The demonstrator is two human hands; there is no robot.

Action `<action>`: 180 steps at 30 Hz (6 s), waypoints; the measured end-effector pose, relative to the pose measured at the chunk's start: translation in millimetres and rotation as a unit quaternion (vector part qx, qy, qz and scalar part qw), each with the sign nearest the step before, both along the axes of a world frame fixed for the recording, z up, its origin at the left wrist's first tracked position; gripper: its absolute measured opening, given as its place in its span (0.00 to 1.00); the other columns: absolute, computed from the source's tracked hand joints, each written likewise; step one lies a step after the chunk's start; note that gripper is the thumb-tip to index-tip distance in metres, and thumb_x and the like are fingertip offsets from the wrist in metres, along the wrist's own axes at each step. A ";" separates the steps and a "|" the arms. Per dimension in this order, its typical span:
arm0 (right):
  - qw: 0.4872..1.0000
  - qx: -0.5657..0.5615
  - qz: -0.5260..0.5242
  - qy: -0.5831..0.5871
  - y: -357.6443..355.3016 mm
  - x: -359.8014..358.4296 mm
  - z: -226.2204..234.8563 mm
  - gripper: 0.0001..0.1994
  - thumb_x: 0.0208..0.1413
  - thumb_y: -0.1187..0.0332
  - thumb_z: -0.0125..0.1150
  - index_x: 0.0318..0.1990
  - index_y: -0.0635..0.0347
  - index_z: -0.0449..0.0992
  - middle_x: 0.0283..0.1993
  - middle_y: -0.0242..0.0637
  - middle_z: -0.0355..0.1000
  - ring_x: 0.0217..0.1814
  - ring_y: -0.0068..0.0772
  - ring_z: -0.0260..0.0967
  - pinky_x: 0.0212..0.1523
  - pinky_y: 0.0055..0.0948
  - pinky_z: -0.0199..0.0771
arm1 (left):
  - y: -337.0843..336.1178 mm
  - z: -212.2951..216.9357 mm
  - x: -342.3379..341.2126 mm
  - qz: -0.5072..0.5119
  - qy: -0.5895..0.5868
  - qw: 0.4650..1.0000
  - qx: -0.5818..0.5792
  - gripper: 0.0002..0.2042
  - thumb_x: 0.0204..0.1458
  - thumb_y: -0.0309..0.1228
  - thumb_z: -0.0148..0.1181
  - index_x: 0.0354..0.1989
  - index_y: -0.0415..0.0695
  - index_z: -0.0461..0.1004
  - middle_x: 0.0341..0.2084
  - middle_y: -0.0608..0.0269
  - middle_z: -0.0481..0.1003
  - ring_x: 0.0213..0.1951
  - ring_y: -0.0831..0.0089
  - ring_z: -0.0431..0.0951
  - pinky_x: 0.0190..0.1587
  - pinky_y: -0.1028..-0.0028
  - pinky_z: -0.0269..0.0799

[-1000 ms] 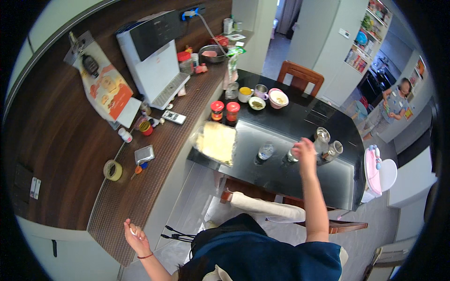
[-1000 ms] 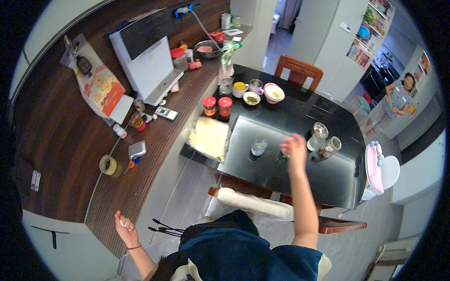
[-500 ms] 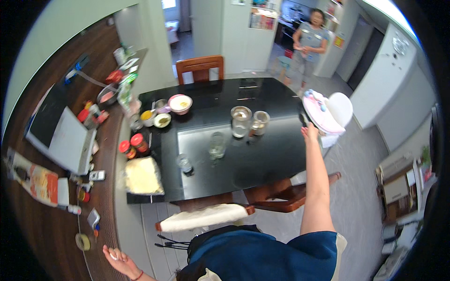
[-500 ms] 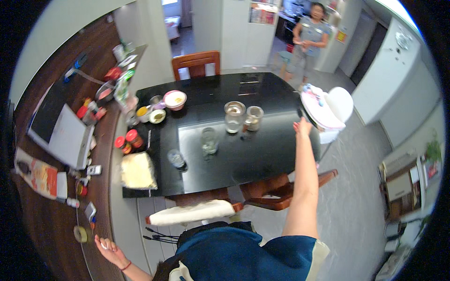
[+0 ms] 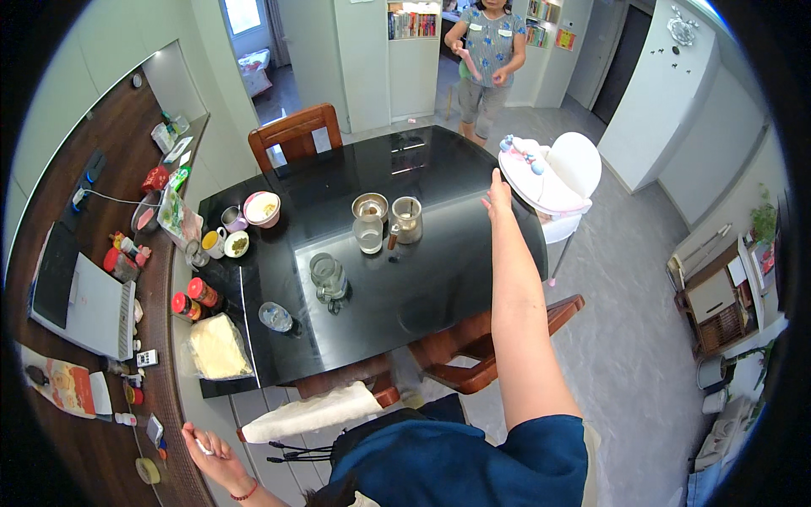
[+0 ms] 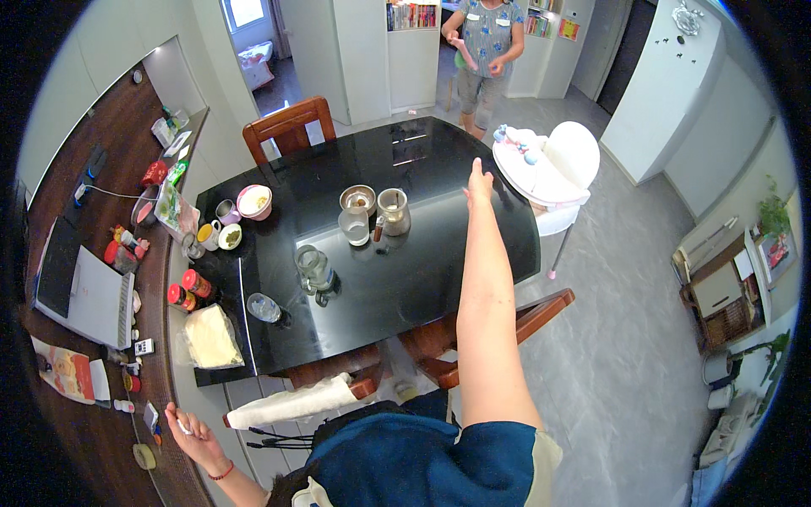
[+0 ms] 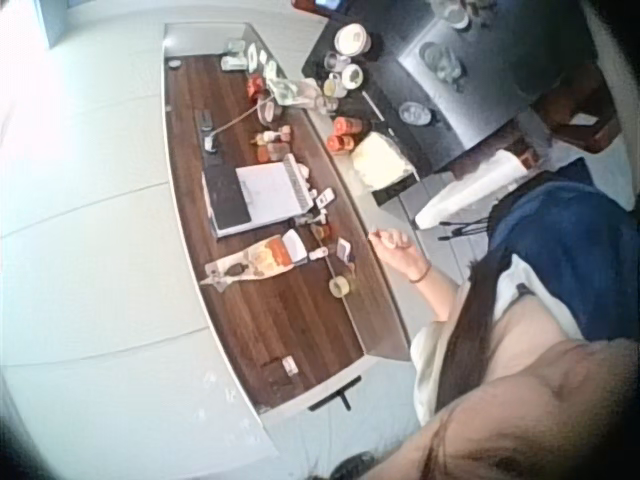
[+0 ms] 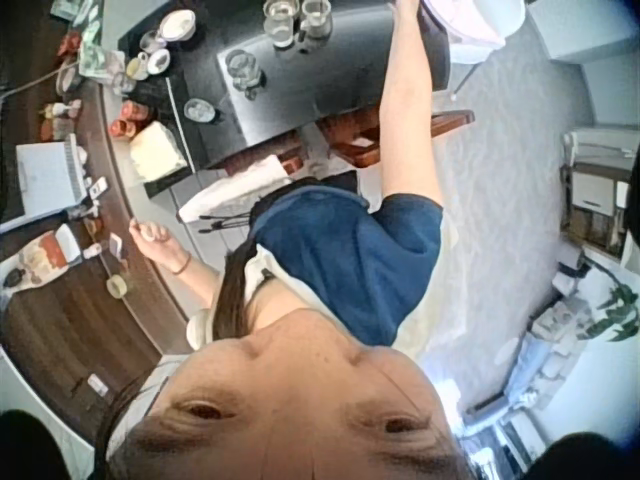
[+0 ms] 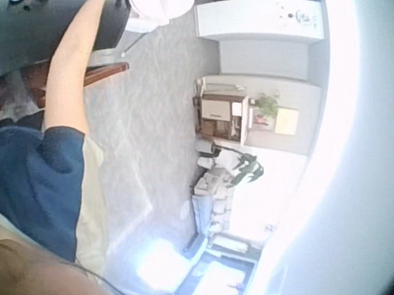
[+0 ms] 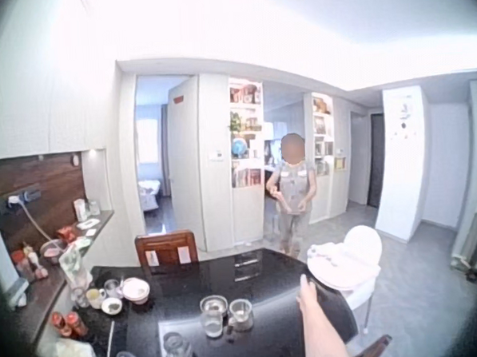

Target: The person tidies the living area by placing a toy truck and a book into a storage box, then moves to the balcony to collect trash and hang it on a clothesline. They later organize containers on a kitchen shelf and clear a dining table by moving cups and bowls.

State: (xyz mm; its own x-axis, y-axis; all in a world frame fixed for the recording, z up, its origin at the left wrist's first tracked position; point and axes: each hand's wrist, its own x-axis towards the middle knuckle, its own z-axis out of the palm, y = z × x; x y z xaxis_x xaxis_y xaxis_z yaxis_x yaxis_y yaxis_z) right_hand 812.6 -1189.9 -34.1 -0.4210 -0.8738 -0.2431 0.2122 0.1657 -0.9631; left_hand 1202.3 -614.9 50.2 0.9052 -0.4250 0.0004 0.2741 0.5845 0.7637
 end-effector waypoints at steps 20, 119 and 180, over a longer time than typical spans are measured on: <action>0.980 -0.033 0.115 -0.157 -61.2 -3.0 5.2 0.44 0.40 0.38 0.52 0.61 0.51 0.44 0.63 0.49 0.35 0.62 0.50 0.41 0.50 0.47 0.60 | 21.4 6.3 -55.3 0.088 -0.008 0.993 0.078 0.11 0.55 0.37 0.42 0.32 0.41 0.66 0.11 0.73 0.54 0.10 0.87 0.50 0.10 0.86 0.44; 0.049 0.014 0.998 -0.028 952.0 478.8 71.4 0.14 0.51 0.66 0.51 0.44 0.64 0.64 0.41 0.38 0.65 0.45 0.26 0.63 0.46 0.25 0.63 | 461.5 -1.1 -96.5 0.599 0.031 0.784 0.163 0.16 0.45 0.28 0.56 0.44 0.39 0.68 0.23 0.72 0.70 0.21 0.86 0.65 0.23 0.84 0.63; -0.084 0.455 0.883 -0.078 2327.5 -351.3 -52.4 0.16 0.53 0.58 0.43 0.44 0.59 0.67 0.45 0.36 0.67 0.49 0.38 0.62 0.50 0.41 0.61 | 1478.9 -307.0 -1303.9 0.809 0.566 0.152 0.046 0.14 0.41 0.27 0.49 0.38 0.39 0.68 0.16 0.61 0.69 0.14 0.73 0.65 0.13 0.76 0.60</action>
